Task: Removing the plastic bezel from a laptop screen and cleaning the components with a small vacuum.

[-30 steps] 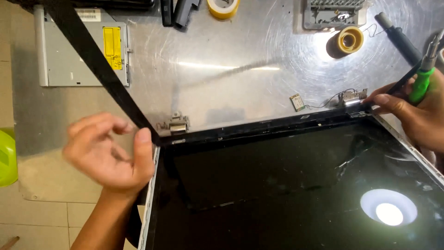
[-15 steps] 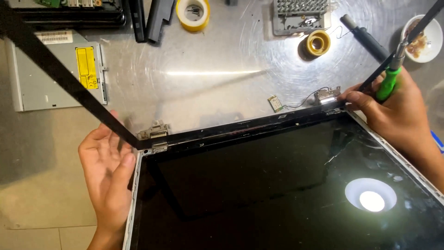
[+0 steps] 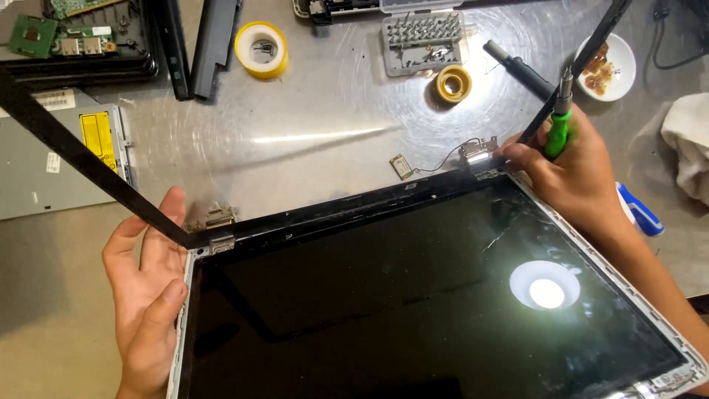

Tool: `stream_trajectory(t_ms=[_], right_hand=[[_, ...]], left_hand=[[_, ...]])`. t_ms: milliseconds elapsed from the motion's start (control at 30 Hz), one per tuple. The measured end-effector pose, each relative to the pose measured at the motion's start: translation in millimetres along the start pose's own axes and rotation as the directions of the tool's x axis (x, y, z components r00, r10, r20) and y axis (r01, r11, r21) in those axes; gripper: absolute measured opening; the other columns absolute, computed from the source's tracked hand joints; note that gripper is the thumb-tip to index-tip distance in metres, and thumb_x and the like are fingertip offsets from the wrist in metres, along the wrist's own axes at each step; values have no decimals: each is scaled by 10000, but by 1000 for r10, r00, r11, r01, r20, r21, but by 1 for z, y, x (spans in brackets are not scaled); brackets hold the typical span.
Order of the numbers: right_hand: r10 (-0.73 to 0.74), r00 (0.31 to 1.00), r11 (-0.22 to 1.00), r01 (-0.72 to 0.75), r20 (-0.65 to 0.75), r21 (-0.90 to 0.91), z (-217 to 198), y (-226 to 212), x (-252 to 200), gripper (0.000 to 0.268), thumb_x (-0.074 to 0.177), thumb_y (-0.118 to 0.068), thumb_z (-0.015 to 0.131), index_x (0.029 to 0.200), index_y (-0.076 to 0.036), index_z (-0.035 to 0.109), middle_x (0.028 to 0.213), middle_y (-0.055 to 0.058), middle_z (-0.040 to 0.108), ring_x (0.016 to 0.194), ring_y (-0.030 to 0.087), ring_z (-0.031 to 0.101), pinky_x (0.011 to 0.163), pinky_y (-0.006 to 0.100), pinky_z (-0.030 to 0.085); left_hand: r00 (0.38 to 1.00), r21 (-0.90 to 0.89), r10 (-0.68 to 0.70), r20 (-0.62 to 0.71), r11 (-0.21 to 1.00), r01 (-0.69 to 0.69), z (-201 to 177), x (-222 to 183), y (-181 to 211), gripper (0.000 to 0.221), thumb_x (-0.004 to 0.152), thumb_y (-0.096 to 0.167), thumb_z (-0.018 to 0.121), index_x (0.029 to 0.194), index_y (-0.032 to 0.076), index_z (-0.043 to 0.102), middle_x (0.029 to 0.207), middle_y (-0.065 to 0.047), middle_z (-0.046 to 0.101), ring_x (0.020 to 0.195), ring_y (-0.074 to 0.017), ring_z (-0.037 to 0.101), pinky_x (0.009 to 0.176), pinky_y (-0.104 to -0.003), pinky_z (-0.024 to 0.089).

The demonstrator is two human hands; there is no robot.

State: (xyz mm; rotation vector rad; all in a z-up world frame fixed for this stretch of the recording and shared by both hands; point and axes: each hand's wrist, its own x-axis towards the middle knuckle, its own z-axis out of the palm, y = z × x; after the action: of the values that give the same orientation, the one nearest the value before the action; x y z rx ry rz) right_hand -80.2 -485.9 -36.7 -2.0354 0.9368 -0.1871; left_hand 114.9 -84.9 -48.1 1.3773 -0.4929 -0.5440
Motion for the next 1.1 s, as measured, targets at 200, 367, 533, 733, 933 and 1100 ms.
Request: stream_trajectory(t_ms=[200, 367, 533, 733, 933, 1100], right_hand=[[-89, 995, 993, 92, -37, 76, 1, 16, 5, 255, 1001, 37, 686, 1151, -5, 483, 1019, 125, 722, 891, 234, 719, 825, 349, 615], [-117, 991, 991, 112, -72, -71, -3, 11, 10, 180, 977, -47, 746, 1098, -46, 614, 1038, 52, 757, 932, 189, 723, 838, 339, 559], [-198, 976, 980, 196, -95, -32, -3, 23, 12, 138, 975, -129, 755, 1080, -74, 684, 1032, 31, 746, 971, 174, 719, 871, 315, 536], [-322, 938, 924, 342, -131, 172, 8, 26, 1, 102, 993, -123, 704, 1023, -63, 627, 1046, 104, 753, 1002, 211, 739, 862, 308, 564], [-338, 937, 938, 343, -84, 53, 1, 30, -7, 140, 982, -188, 695, 1094, -106, 672, 1105, 76, 731, 1019, 212, 723, 861, 342, 561], [-216, 966, 915, 250, -140, 315, 10, 25, -26, 207, 1063, -166, 534, 1127, 21, 595, 1184, 179, 708, 1088, 235, 715, 938, 314, 616]], left_hand=[[995, 8, 64, 74, 998, -65, 4, 14, -1, 561, 980, 192, 463, 1487, 216, 224, 1669, -393, 230, 1574, -386, 250, 1260, -498, 231], [995, 74, 83, 56, 993, -87, -1, 28, -14, 439, 1010, 212, 472, 1423, 164, 334, 1622, -256, 351, 1631, -357, 264, 1306, -464, 219], [996, 136, 81, 32, 987, -84, 4, 32, -10, 346, 1047, 245, 433, 1377, 144, 401, 1609, -265, 404, 1570, -339, 342, 1313, -473, 227], [999, 89, 48, -17, 995, -47, -1, 23, -18, 184, 1088, 198, 394, 1215, 140, 513, 1586, -184, 470, 1683, -338, 176, 1356, -490, 141], [994, 203, 95, -46, 976, -83, 3, 21, -26, 150, 975, 65, 488, 1094, 154, 505, 1575, -186, 486, 1659, -357, 226, 1337, -514, 161], [991, 319, 102, -89, 945, -68, 17, 17, -13, 87, 1003, 124, 480, 1085, 132, 508, 1578, -173, 496, 1649, -350, 256, 1323, -500, 186]])
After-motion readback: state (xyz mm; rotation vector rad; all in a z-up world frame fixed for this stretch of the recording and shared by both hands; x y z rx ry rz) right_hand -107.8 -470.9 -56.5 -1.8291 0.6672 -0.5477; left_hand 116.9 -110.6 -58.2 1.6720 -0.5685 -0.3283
